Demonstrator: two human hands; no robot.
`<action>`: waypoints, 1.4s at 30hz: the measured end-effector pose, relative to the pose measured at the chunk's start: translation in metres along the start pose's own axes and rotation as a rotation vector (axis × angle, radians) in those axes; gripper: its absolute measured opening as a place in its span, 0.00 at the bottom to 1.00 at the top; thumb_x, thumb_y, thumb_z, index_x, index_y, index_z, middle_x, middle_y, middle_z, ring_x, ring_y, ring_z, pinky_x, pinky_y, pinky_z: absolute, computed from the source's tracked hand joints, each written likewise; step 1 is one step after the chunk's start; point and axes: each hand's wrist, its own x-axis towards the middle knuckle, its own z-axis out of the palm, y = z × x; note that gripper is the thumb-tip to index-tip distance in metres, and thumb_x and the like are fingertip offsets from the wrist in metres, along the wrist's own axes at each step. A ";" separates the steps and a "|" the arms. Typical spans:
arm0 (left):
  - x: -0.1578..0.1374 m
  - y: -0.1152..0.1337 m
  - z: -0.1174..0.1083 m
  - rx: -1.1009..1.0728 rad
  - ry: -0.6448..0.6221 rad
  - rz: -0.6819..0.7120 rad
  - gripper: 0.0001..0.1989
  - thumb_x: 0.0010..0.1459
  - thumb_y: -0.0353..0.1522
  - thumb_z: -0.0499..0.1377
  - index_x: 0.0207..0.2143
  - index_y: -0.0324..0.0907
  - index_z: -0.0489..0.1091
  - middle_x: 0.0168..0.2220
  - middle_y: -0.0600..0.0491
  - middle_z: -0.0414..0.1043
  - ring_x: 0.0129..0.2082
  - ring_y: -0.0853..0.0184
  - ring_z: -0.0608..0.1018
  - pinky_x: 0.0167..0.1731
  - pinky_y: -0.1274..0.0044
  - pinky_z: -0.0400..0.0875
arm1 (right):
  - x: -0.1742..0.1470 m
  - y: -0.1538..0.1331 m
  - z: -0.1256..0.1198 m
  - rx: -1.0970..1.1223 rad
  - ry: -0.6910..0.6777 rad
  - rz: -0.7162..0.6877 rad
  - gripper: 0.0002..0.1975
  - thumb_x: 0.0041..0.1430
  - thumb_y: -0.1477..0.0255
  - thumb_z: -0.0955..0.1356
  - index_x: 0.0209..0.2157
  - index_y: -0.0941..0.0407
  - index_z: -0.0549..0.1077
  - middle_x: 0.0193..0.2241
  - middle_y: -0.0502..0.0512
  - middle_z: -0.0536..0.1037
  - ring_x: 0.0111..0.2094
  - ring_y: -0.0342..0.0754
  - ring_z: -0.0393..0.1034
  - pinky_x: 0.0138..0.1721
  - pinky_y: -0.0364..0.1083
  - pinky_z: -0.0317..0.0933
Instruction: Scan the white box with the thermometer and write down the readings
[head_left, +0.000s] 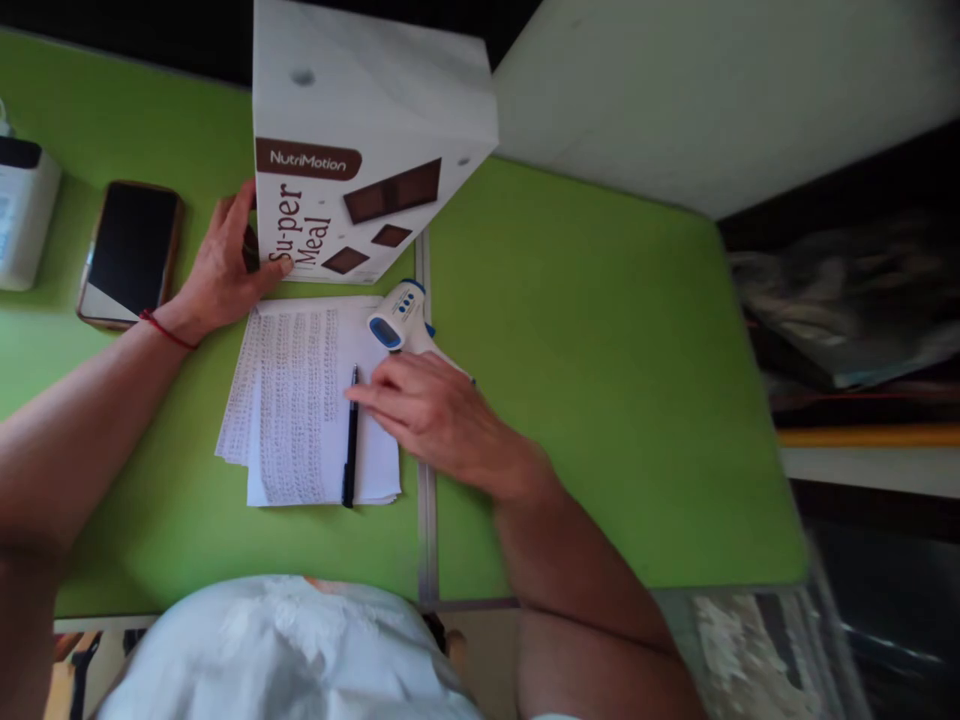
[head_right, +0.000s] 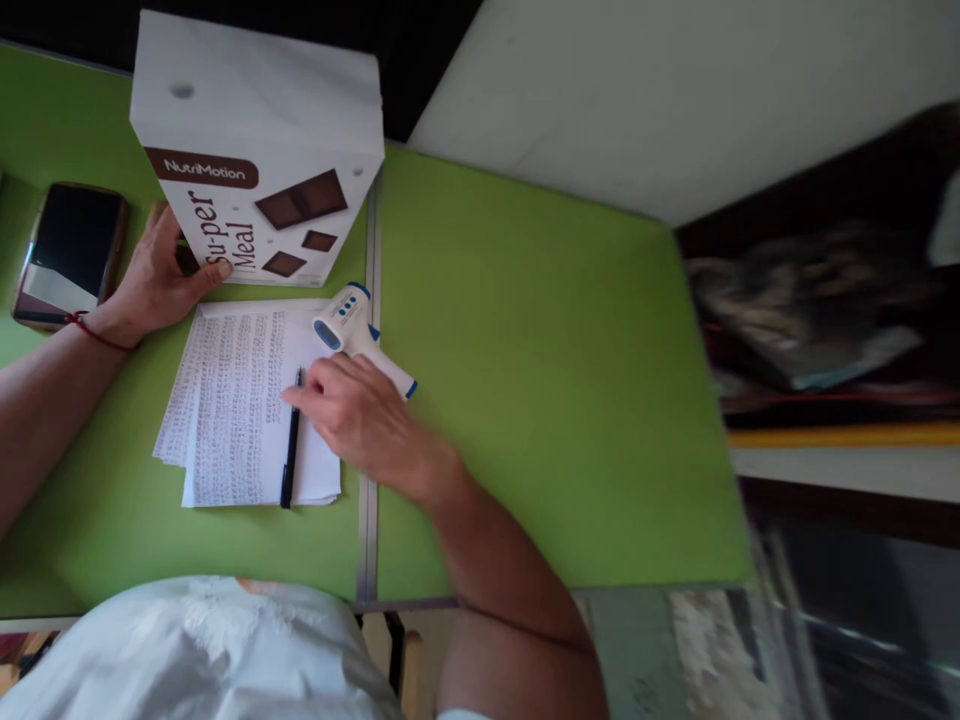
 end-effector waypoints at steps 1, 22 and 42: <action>0.000 -0.002 0.001 0.015 0.000 0.002 0.42 0.49 0.59 0.67 0.60 0.50 0.63 0.59 0.43 0.66 0.66 0.39 0.64 0.66 0.48 0.58 | 0.001 -0.005 0.001 0.000 -0.043 -0.049 0.11 0.68 0.80 0.66 0.43 0.54 0.80 0.32 0.54 0.75 0.33 0.46 0.67 0.36 0.48 0.60; 0.006 0.005 0.013 0.001 -0.092 -0.058 0.72 0.24 0.52 0.81 0.69 0.46 0.49 0.70 0.46 0.52 0.71 0.36 0.48 0.72 0.47 0.40 | -0.018 -0.068 0.036 1.062 0.434 0.737 0.09 0.64 0.64 0.64 0.38 0.51 0.74 0.27 0.50 0.79 0.27 0.47 0.74 0.29 0.48 0.70; 0.008 0.004 0.010 0.076 -0.119 0.080 0.72 0.25 0.52 0.81 0.69 0.42 0.50 0.73 0.43 0.46 0.75 0.36 0.40 0.74 0.47 0.30 | -0.016 -0.075 0.053 0.633 0.399 0.653 0.08 0.63 0.63 0.67 0.30 0.50 0.68 0.22 0.47 0.74 0.21 0.43 0.66 0.26 0.45 0.65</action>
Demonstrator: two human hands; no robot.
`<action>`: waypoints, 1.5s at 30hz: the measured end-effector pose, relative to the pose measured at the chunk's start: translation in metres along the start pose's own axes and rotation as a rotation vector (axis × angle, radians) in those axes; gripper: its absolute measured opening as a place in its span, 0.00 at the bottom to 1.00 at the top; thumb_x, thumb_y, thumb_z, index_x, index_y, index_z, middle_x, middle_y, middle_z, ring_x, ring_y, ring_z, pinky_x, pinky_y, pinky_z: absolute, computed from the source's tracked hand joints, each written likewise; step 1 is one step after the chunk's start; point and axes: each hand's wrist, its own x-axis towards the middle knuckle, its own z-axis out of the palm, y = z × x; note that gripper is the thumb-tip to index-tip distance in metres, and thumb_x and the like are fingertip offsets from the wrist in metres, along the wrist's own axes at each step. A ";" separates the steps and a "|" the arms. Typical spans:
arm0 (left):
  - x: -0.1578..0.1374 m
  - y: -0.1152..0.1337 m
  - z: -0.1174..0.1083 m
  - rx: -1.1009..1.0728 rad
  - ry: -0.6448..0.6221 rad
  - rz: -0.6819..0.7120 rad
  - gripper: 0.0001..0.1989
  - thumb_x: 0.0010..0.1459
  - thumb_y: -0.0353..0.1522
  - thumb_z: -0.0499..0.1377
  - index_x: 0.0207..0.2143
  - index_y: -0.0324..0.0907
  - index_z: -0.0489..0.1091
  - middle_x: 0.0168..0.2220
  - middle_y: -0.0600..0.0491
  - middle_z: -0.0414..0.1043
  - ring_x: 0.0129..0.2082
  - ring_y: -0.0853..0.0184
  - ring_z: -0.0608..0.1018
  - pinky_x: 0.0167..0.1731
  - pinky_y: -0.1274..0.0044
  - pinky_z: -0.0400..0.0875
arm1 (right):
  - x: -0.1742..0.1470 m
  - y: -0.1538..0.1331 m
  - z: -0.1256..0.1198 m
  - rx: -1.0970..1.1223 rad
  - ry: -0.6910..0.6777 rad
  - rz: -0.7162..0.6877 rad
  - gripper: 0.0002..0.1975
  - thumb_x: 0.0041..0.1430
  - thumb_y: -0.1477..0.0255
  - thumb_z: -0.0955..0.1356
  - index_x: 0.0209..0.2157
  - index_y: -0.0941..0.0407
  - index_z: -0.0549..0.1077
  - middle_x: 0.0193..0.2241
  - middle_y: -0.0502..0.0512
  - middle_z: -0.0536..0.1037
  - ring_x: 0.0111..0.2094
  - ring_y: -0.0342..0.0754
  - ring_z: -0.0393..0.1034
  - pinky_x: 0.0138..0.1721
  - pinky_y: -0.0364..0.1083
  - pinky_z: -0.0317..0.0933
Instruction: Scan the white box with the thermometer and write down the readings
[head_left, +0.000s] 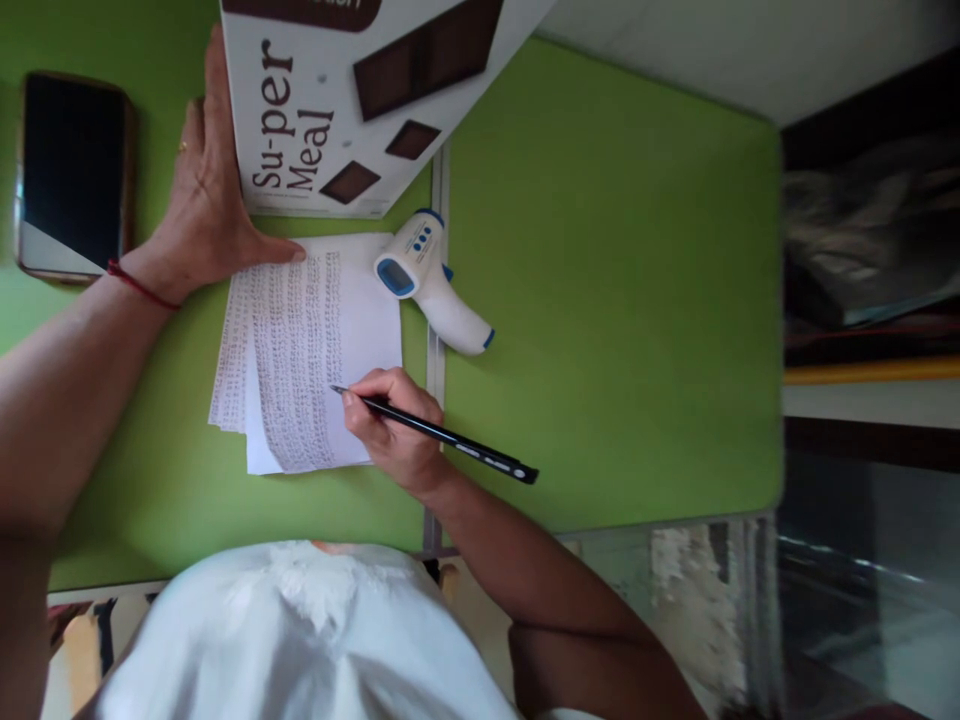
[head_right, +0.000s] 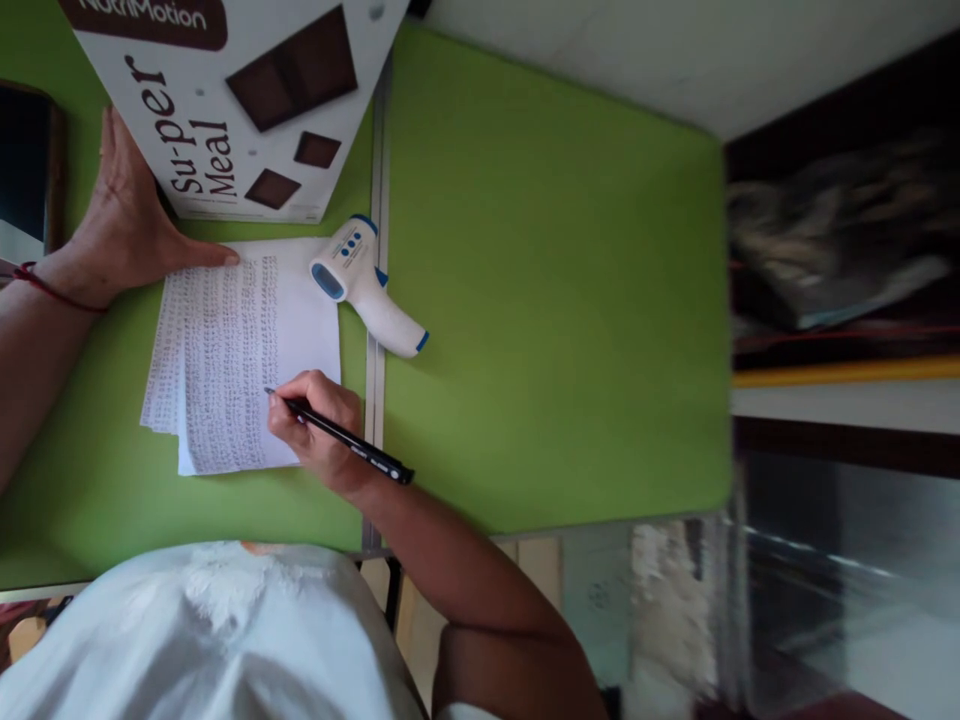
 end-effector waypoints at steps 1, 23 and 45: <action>0.000 0.000 0.000 0.005 0.002 0.003 0.71 0.26 0.52 0.80 0.69 0.42 0.50 0.73 0.43 0.47 0.75 0.35 0.41 0.74 0.46 0.30 | 0.000 0.000 0.000 -0.011 0.001 -0.005 0.09 0.63 0.63 0.67 0.30 0.50 0.68 0.22 0.47 0.74 0.21 0.43 0.66 0.26 0.45 0.65; 0.002 0.003 -0.003 0.063 -0.052 -0.034 0.75 0.32 0.57 0.74 0.75 0.45 0.39 0.76 0.51 0.40 0.73 0.33 0.44 0.74 0.48 0.30 | 0.002 0.001 0.001 -0.012 0.034 -0.190 0.08 0.64 0.71 0.68 0.30 0.51 0.67 0.21 0.44 0.75 0.20 0.40 0.67 0.24 0.41 0.62; 0.005 0.007 -0.003 0.180 -0.111 -0.095 0.76 0.33 0.62 0.69 0.73 0.33 0.37 0.75 0.39 0.32 0.73 0.34 0.41 0.73 0.49 0.29 | 0.000 0.003 0.002 -0.004 0.058 -0.192 0.08 0.65 0.71 0.67 0.30 0.52 0.66 0.21 0.43 0.73 0.20 0.39 0.66 0.24 0.40 0.61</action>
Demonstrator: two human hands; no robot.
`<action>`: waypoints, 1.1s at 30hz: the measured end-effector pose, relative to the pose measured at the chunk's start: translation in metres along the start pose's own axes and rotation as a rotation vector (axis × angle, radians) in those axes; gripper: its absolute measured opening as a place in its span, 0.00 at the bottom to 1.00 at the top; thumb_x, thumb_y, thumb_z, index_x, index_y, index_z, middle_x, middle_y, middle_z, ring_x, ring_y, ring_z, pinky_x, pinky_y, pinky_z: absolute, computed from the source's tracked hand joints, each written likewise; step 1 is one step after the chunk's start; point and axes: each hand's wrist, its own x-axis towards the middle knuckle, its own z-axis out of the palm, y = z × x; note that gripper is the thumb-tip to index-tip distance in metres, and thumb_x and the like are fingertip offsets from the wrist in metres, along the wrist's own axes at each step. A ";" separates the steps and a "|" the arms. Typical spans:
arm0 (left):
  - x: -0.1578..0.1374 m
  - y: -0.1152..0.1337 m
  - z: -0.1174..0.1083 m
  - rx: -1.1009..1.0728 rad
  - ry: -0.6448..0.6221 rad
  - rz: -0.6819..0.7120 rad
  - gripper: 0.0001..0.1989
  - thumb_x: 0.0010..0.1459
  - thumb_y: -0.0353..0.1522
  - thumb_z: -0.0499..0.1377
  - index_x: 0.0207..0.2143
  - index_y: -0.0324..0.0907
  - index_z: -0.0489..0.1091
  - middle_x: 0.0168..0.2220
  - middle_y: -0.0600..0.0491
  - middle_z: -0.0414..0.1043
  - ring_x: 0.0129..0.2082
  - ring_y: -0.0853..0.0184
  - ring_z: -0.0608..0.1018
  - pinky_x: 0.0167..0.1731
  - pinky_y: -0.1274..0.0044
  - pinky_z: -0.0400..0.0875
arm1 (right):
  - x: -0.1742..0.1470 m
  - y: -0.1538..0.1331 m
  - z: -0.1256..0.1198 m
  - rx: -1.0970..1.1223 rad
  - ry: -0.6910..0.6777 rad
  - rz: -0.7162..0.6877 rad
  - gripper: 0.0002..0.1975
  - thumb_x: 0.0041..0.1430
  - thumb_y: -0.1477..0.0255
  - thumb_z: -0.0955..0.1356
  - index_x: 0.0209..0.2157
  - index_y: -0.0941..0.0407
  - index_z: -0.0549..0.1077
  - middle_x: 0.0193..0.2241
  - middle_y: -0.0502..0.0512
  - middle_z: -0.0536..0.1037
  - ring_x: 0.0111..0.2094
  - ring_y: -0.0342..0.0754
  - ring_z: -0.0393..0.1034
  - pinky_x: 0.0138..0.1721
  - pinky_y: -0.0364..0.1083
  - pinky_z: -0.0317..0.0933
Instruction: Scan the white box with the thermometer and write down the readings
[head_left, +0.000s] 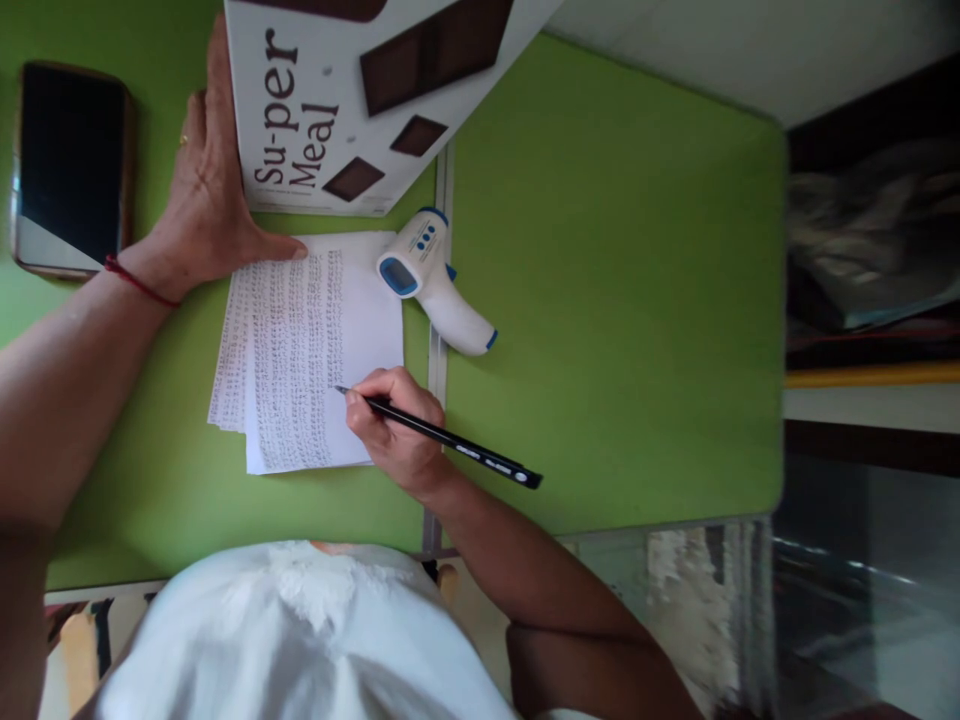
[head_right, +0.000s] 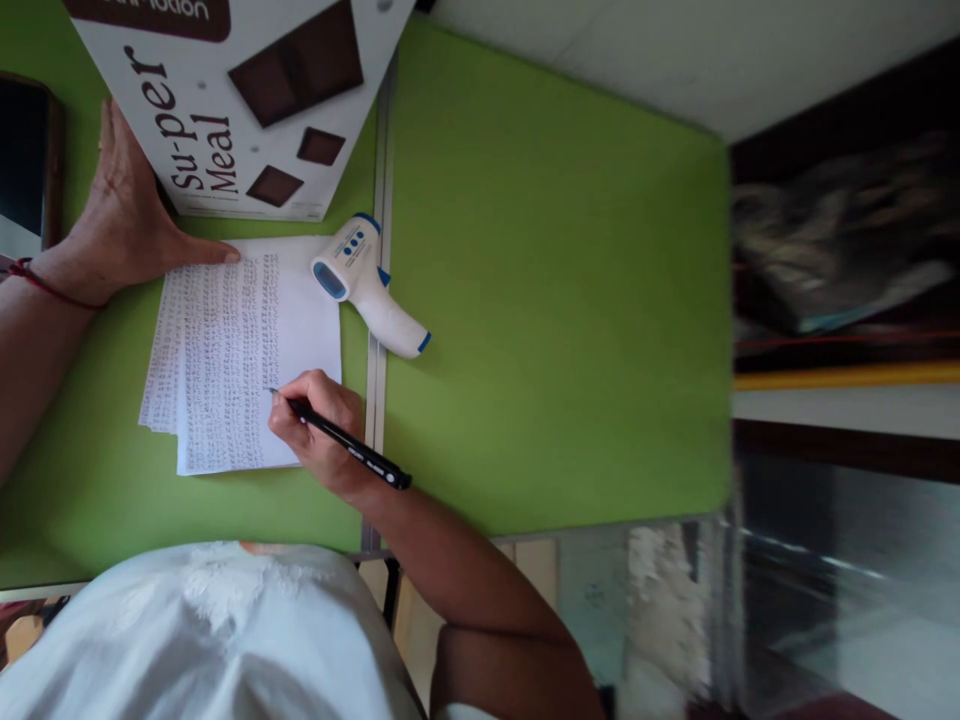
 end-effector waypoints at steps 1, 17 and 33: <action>0.000 -0.001 0.000 0.002 -0.001 -0.003 0.76 0.33 0.63 0.68 0.73 0.33 0.36 0.75 0.39 0.32 0.73 0.33 0.42 0.73 0.49 0.30 | 0.000 0.000 0.000 -0.006 -0.001 -0.008 0.08 0.65 0.71 0.67 0.30 0.52 0.66 0.21 0.44 0.73 0.20 0.40 0.66 0.24 0.40 0.62; 0.003 0.006 0.001 0.117 -0.058 -0.145 0.83 0.32 0.58 0.70 0.72 0.24 0.23 0.75 0.37 0.25 0.74 0.34 0.36 0.75 0.56 0.31 | -0.003 0.004 -0.002 -0.022 -0.012 0.022 0.07 0.64 0.72 0.68 0.32 0.52 0.67 0.23 0.43 0.75 0.22 0.40 0.68 0.26 0.40 0.64; 0.001 -0.004 0.001 -0.031 -0.009 -0.019 0.79 0.30 0.63 0.70 0.73 0.33 0.35 0.75 0.39 0.31 0.73 0.29 0.36 0.73 0.49 0.26 | -0.002 0.007 -0.006 -0.022 0.010 0.046 0.08 0.64 0.68 0.67 0.30 0.51 0.66 0.21 0.43 0.72 0.19 0.40 0.64 0.23 0.42 0.62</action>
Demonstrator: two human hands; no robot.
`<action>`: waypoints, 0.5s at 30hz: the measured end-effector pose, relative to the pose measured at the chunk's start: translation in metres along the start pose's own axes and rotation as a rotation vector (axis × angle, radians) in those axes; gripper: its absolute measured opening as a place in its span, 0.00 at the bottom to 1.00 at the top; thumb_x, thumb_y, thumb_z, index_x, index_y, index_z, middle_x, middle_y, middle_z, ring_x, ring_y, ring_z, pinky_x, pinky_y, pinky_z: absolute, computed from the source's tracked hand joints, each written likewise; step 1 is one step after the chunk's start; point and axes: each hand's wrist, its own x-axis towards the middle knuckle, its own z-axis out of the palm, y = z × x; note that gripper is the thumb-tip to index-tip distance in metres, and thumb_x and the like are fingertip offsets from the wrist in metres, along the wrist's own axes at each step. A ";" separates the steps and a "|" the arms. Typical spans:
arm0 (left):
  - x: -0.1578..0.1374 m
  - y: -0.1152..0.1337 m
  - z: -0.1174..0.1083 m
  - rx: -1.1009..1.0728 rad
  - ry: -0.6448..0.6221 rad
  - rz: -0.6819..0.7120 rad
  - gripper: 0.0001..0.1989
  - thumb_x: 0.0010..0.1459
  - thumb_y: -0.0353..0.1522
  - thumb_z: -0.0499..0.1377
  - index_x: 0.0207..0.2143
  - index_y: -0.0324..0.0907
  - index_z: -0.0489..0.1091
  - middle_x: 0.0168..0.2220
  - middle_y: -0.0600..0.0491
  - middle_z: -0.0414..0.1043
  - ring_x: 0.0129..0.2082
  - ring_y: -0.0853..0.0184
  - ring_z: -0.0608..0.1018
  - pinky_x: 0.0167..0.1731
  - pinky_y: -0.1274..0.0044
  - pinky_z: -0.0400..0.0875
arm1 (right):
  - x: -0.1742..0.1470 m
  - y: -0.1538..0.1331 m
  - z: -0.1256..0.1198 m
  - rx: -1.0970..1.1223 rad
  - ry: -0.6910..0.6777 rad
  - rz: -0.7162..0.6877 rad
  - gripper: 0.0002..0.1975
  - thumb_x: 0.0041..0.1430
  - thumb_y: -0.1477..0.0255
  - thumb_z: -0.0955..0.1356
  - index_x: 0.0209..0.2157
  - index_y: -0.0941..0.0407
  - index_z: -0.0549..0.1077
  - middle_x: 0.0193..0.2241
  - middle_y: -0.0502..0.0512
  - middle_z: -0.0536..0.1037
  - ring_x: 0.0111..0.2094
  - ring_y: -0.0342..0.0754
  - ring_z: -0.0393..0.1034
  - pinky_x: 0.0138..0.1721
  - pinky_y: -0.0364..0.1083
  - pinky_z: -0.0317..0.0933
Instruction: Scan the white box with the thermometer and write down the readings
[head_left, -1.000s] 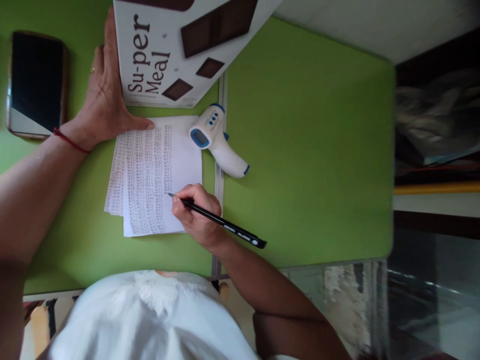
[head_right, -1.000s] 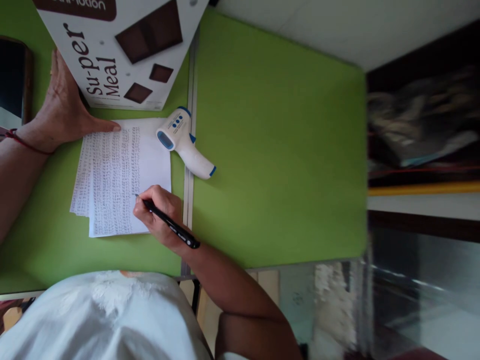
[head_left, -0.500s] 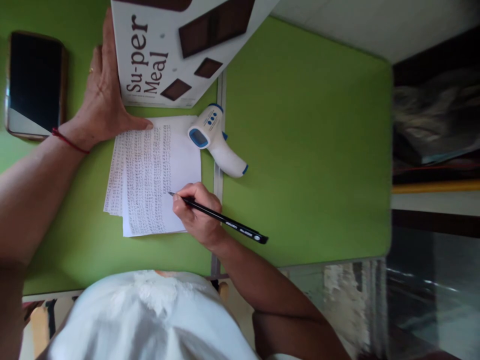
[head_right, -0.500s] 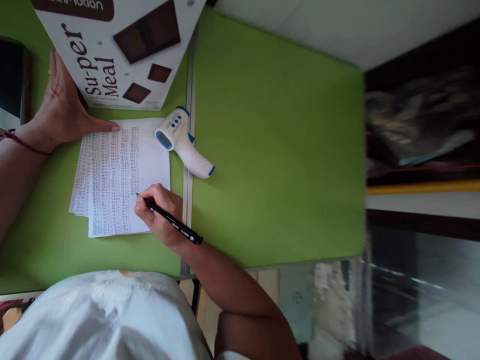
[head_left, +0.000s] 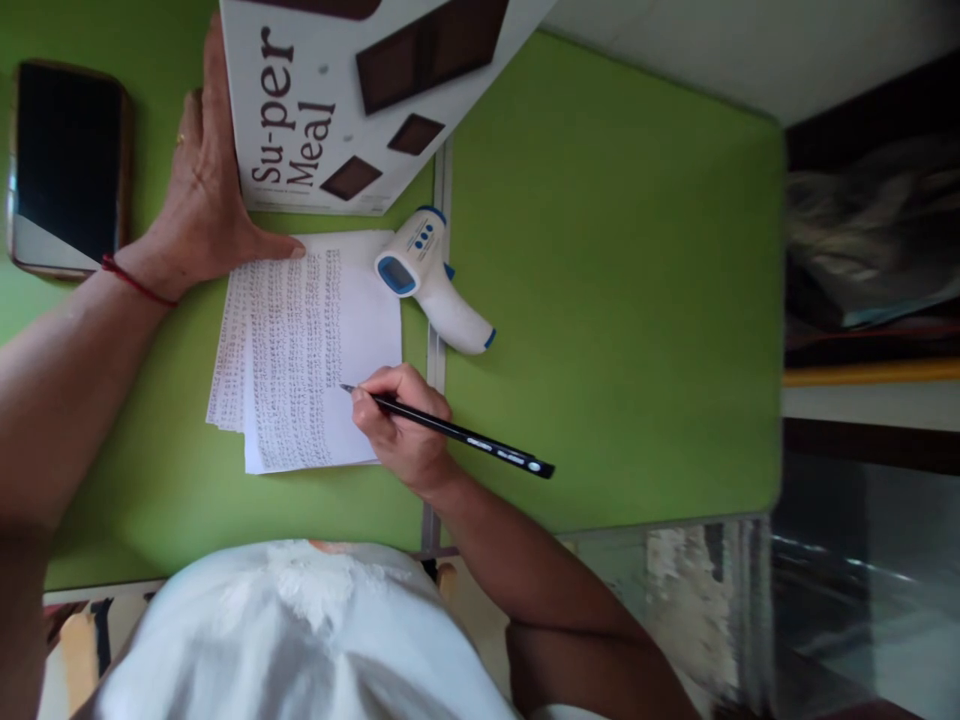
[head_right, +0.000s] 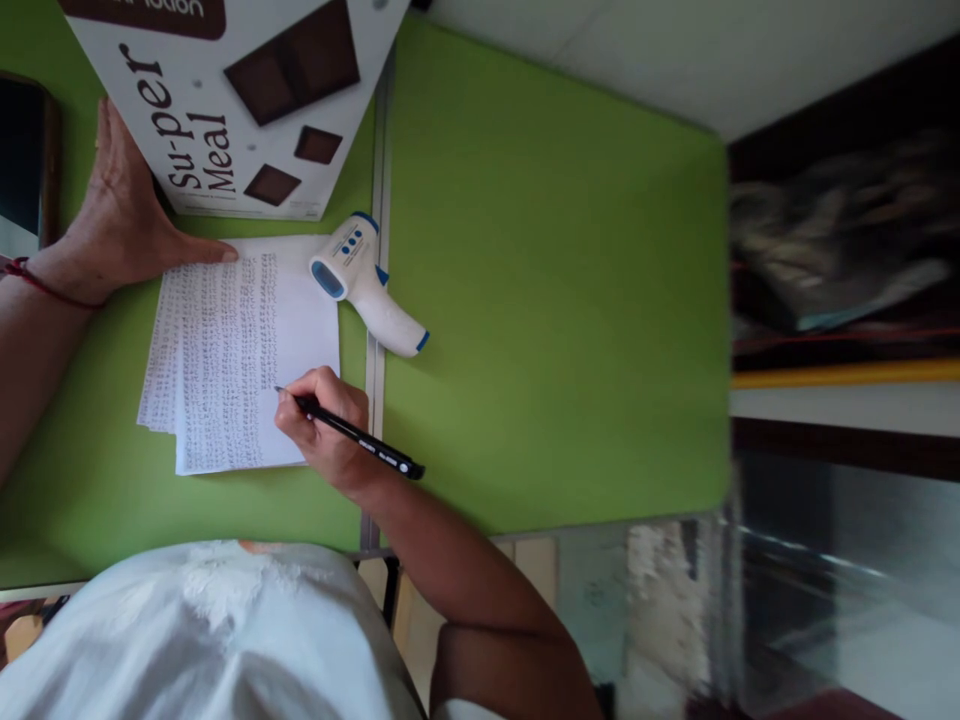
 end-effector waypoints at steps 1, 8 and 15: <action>0.000 0.001 -0.001 -0.004 -0.002 -0.014 0.78 0.30 0.63 0.70 0.73 0.34 0.36 0.75 0.39 0.31 0.73 0.30 0.36 0.73 0.49 0.26 | 0.000 0.000 0.000 -0.004 -0.003 -0.002 0.08 0.64 0.69 0.68 0.30 0.52 0.66 0.21 0.43 0.72 0.20 0.40 0.64 0.23 0.42 0.62; 0.002 0.004 -0.001 0.037 -0.031 -0.069 0.81 0.27 0.62 0.71 0.72 0.31 0.35 0.75 0.38 0.30 0.72 0.30 0.35 0.73 0.50 0.25 | 0.001 -0.002 0.001 0.006 0.001 -0.020 0.07 0.64 0.70 0.68 0.31 0.52 0.67 0.22 0.43 0.74 0.20 0.40 0.66 0.24 0.41 0.63; 0.001 0.007 -0.002 0.043 -0.023 -0.074 0.78 0.30 0.62 0.69 0.72 0.32 0.38 0.75 0.38 0.31 0.72 0.29 0.36 0.73 0.48 0.26 | 0.001 -0.003 0.001 -0.001 -0.012 -0.008 0.07 0.64 0.70 0.68 0.30 0.51 0.67 0.21 0.43 0.74 0.20 0.40 0.66 0.24 0.42 0.63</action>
